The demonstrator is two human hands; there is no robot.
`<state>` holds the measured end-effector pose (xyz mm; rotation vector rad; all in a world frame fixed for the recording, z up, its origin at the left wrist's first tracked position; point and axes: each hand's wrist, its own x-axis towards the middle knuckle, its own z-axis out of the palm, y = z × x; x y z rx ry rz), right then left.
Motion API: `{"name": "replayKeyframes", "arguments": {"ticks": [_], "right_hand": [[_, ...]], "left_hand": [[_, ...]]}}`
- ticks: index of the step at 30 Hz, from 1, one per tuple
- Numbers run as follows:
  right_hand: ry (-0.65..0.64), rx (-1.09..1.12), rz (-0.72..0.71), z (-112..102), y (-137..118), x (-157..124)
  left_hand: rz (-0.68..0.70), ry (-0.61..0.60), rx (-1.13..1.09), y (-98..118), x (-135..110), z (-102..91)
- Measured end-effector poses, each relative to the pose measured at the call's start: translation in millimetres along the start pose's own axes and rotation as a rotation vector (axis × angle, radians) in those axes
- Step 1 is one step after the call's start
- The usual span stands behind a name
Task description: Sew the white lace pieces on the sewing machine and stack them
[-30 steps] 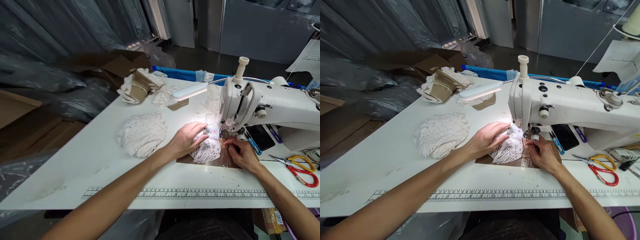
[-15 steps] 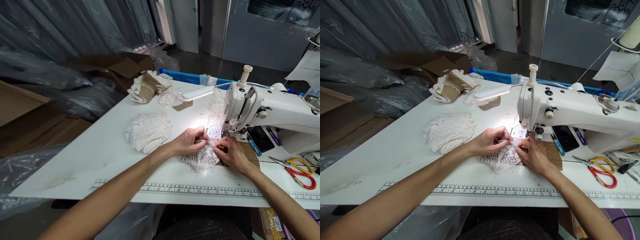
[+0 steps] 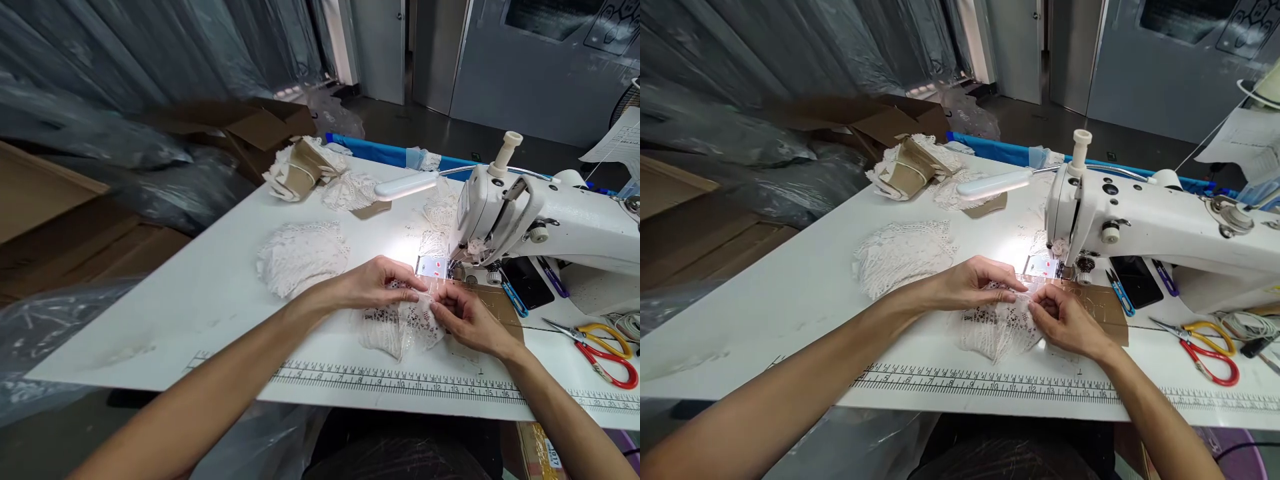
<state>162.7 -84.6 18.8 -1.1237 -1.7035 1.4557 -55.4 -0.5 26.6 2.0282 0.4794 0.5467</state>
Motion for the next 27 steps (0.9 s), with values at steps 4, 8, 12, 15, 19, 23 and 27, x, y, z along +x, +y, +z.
{"name": "replayKeyframes", "arguments": {"ticks": [4, 8, 12, 15, 19, 23, 27], "right_hand": [[-0.011, 0.052, 0.015, -0.8, 4.9, -2.1], [0.029, 0.136, 0.006, 3.6, 6.5, -3.2], [0.083, 0.095, 0.039, 8.4, 1.7, 0.0], [0.230, -0.329, 0.112, 9.6, -2.9, 3.8], [0.322, -0.988, 0.143, 8.6, -2.2, 3.9], [0.263, -0.981, 0.097, 2.5, 3.3, 1.3], [0.253, -0.865, 0.169, -4.4, 1.8, 4.9]], "left_hand": [[-0.009, 0.018, 0.115, 7.2, -0.7, 1.2], [-0.046, 0.014, 0.043, 15.9, 0.1, 0.3], [-0.103, -0.051, -0.010, 12.2, 18.7, -6.2], [-0.045, -0.059, 0.195, -1.1, 43.2, -8.4], [0.023, -0.061, 0.512, -20.3, 63.1, -3.2], [0.192, 0.139, 0.802, -22.3, 46.4, 0.2], [0.393, -0.011, 0.679, -13.4, 16.7, 6.4]]}}
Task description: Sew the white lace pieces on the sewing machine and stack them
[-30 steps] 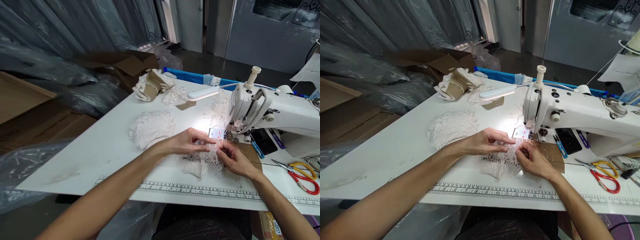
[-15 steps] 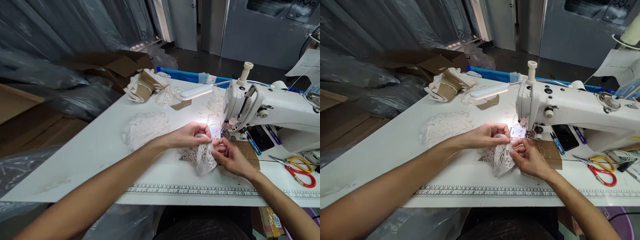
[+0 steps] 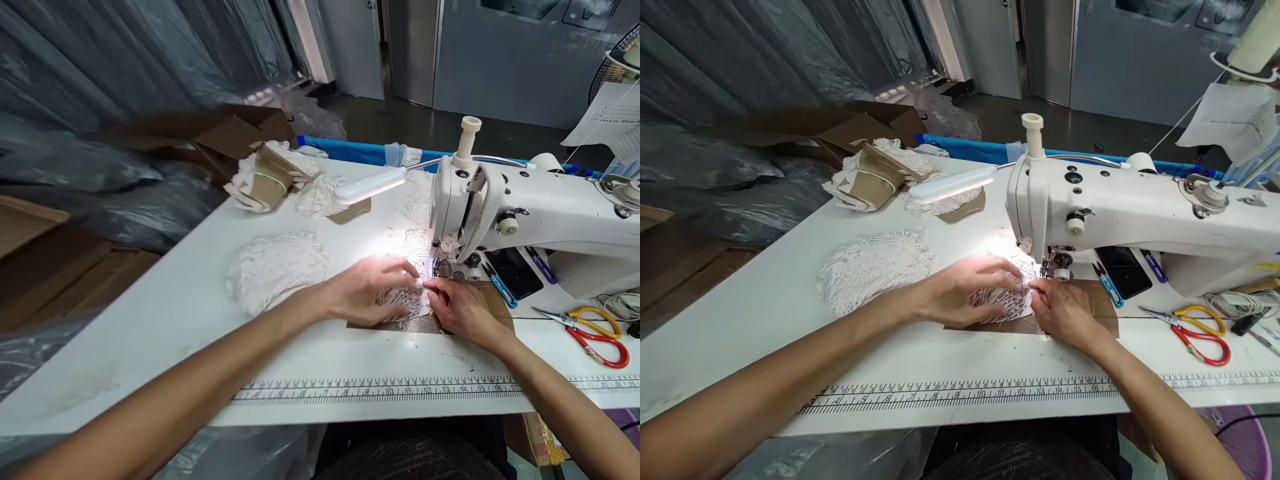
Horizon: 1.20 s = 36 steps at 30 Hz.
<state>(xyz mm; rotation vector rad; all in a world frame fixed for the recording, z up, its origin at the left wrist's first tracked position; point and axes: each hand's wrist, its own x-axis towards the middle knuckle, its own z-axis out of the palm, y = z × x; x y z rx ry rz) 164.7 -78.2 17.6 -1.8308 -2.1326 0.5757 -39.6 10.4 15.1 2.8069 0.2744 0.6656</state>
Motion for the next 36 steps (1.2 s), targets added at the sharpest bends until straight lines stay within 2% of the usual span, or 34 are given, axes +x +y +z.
{"name": "replayKeyframes", "arguments": {"ticks": [2, 6, 9, 11, 14, 18, 21, 24, 28, 32, 36], "right_hand": [[-0.038, 0.032, 0.018, -4.8, -0.7, 3.1], [-0.099, 0.177, -0.002, -14.8, 6.8, 2.6], [0.021, 0.205, -0.066, -15.7, 22.4, -6.8], [0.123, 0.161, -0.172, -12.0, 31.4, -16.2], [0.122, 0.062, -0.310, -4.2, 35.0, -29.1], [0.063, -0.107, -0.350, 1.5, 27.3, -36.7], [0.059, -0.138, -0.363, 2.0, 24.1, -36.9], [0.085, -0.153, -0.398, 2.3, 25.3, -36.5], [0.104, -0.122, -0.439, 3.7, 28.1, -36.9], [0.072, -0.071, -0.432, 0.7, 30.6, -34.5], [-0.021, 0.125, -0.377, -12.1, 37.8, -22.1]], "left_hand": [[0.053, -0.020, 0.008, 6.9, -4.7, 3.9], [0.059, 0.029, 0.150, 10.7, 0.6, 14.7], [0.055, 0.069, 0.212, 14.6, 5.5, 16.9], [0.062, 0.099, 0.274, 19.8, 5.8, 17.2], [0.070, 0.141, 0.355, 27.8, 4.5, 19.1], [-0.021, 0.267, 0.239, 32.9, 5.0, 21.8], [-0.074, 0.341, 0.097, 32.7, 5.6, 23.2], [0.014, 0.290, 0.087, 30.3, 4.3, 25.9], [0.125, 0.161, 0.210, 26.1, 1.2, 27.5], [0.151, 0.095, 0.282, 24.3, 0.3, 24.9], [0.131, 0.102, 0.314, 25.7, 1.0, 24.8]]}}
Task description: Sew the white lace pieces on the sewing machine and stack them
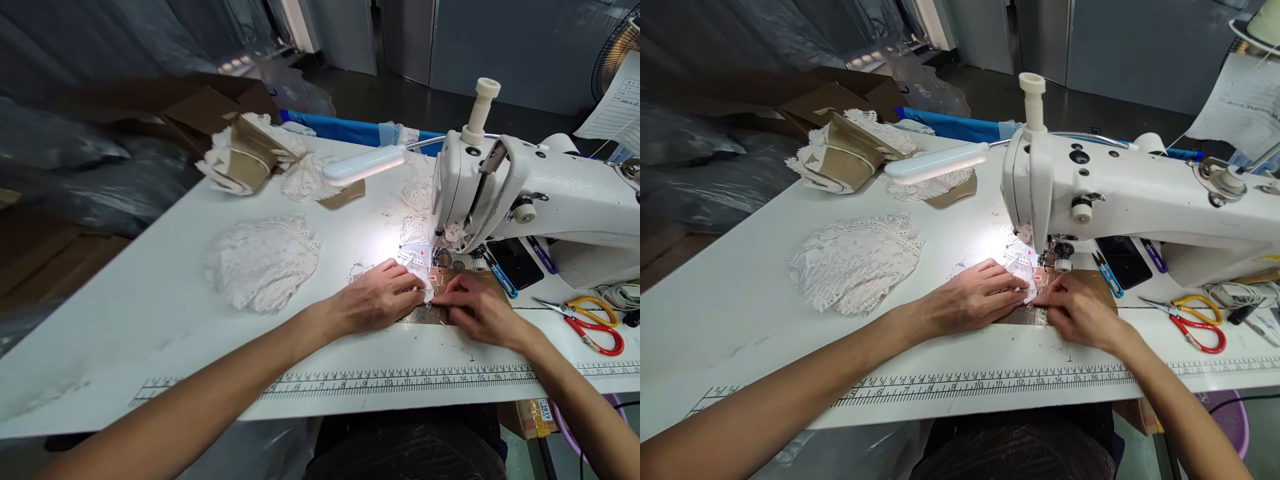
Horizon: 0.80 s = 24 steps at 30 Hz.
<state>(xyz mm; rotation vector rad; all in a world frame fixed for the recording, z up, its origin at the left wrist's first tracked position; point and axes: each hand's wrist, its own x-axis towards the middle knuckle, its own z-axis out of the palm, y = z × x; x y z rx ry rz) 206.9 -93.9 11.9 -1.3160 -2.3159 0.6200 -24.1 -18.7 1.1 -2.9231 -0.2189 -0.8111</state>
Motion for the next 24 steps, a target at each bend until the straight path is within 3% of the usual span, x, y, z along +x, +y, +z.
{"name": "replayKeyframes", "arguments": {"ticks": [3, 11, 19, 24], "right_hand": [[-0.009, 0.036, 0.053, -9.0, 8.3, 8.2], [-0.023, -0.311, 0.072, 3.8, 6.3, 12.7], [-0.030, -0.228, 0.101, 5.3, 8.3, 11.7], [0.059, -0.028, -0.051, 4.5, 8.8, 1.9]], "left_hand": [[-0.009, 0.054, -0.012, 1.5, 0.6, 1.6], [-0.030, 0.112, -0.049, 1.7, -0.7, 6.4], [-0.067, 0.119, -0.135, 1.8, -1.9, 8.8], [-0.100, 0.075, -0.126, 2.6, -1.7, 7.8]]}}
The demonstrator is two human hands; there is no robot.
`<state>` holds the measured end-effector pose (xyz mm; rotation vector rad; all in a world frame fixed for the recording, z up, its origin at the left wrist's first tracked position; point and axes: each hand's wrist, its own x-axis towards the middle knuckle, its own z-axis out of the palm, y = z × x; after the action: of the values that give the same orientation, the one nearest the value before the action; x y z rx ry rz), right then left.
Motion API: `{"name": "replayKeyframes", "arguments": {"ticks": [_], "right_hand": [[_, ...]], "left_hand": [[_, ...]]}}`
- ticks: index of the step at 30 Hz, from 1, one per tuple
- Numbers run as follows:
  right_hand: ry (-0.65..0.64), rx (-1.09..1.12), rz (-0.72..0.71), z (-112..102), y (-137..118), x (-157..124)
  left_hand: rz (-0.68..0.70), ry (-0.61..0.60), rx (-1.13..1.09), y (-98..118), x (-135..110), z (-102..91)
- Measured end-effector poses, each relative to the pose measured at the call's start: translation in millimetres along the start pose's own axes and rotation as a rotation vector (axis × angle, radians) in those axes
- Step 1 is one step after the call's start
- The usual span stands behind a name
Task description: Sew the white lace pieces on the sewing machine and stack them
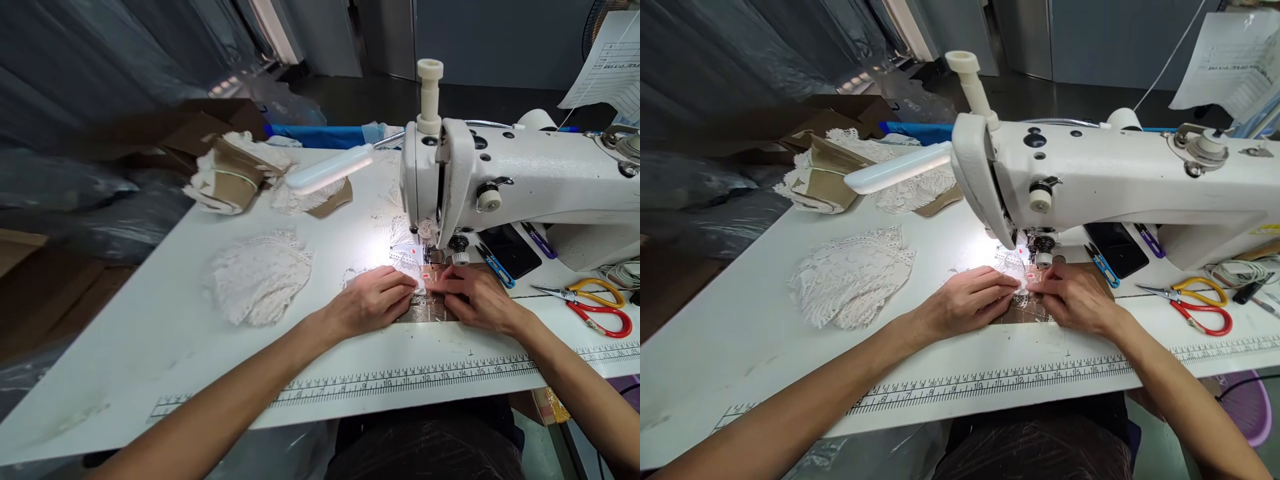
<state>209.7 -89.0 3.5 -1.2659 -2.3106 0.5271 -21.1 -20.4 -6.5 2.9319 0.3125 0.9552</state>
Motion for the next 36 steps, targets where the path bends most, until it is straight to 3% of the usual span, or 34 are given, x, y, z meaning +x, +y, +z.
{"name": "replayKeyframes", "arguments": {"ticks": [3, 9, 17, 20, 25, 30, 36], "right_hand": [[-0.025, 0.010, -0.081, 0.3, -6.0, -2.7], [-0.034, -0.096, -0.112, 3.8, -11.8, 0.0], [0.018, 0.082, -0.009, 0.7, -7.9, -3.9], [0.063, 0.083, 0.013, 3.4, -6.5, -5.1], [-0.003, -0.101, -0.049, 9.1, -8.7, -4.0], [0.023, -0.160, -0.043, 12.2, -8.6, -4.2], [0.074, -0.186, -0.074, 15.5, -6.2, -3.6]], "left_hand": [[-0.006, -0.009, 0.004, 0.4, -0.6, -0.3], [0.030, -0.008, 0.041, 1.5, -0.1, -2.0], [0.107, 0.045, 0.108, 3.4, 3.8, -3.5], [0.090, 0.019, 0.125, 6.4, 3.0, -3.5], [0.048, -0.027, 0.093, 7.1, 2.1, -7.1], [-0.022, 0.066, 0.135, -6.4, 0.9, -11.8], [-0.084, -0.034, 0.177, -17.1, -6.3, -2.9]]}}
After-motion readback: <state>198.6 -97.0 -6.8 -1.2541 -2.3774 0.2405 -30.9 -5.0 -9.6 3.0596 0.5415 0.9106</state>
